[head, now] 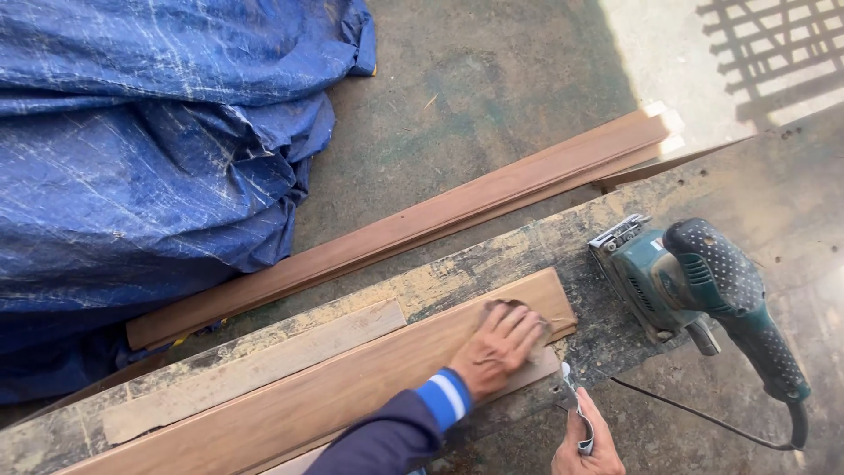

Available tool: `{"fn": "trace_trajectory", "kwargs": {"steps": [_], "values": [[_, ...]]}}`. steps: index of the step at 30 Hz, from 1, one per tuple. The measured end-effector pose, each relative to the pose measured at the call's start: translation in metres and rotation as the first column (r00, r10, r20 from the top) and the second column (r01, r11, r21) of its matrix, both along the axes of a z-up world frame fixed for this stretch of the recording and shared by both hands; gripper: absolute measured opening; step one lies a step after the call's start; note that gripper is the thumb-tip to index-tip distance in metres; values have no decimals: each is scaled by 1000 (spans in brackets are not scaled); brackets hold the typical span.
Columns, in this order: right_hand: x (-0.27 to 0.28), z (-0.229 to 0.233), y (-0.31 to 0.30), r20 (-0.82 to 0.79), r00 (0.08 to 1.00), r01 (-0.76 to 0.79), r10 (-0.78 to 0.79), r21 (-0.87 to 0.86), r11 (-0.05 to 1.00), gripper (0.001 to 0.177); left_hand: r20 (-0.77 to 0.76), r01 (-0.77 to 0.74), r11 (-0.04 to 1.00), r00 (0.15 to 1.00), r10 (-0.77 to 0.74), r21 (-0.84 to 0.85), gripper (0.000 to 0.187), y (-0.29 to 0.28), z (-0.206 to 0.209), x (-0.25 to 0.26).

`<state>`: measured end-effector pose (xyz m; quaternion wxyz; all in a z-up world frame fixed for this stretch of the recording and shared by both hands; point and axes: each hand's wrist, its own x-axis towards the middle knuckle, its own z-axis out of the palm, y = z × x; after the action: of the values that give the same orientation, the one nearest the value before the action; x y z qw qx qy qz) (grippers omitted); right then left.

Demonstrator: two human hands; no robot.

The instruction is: Manually sanding wooden planks using a piece of sandpaper on a workbench.

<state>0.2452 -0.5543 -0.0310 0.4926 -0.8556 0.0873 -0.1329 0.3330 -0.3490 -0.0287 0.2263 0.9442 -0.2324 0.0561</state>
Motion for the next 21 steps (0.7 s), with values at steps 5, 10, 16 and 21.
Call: {"fn": "trace_trajectory", "kwargs": {"steps": [5, 10, 16, 21], "values": [[-15, -46, -12, -19, 1000, -1, 2, 40, 999, 22, 3, -254, 962, 967, 255, 98, 55, 126, 10, -144], [-39, -127, -46, 31, 999, -44, 41, 110, 993, 22, 16, -306, 943, 952, 306, 128, 54, 121, 12, -163], [-18, -81, -35, -7, 997, -81, 82, 57, 995, 25, 127, -328, 937, 941, 313, 120, 37, 28, -20, -50], [28, 34, 55, 47, 986, -158, 160, -38, 987, 20, 31, -341, 939, 940, 340, 45, 51, 55, 14, -80]]}}
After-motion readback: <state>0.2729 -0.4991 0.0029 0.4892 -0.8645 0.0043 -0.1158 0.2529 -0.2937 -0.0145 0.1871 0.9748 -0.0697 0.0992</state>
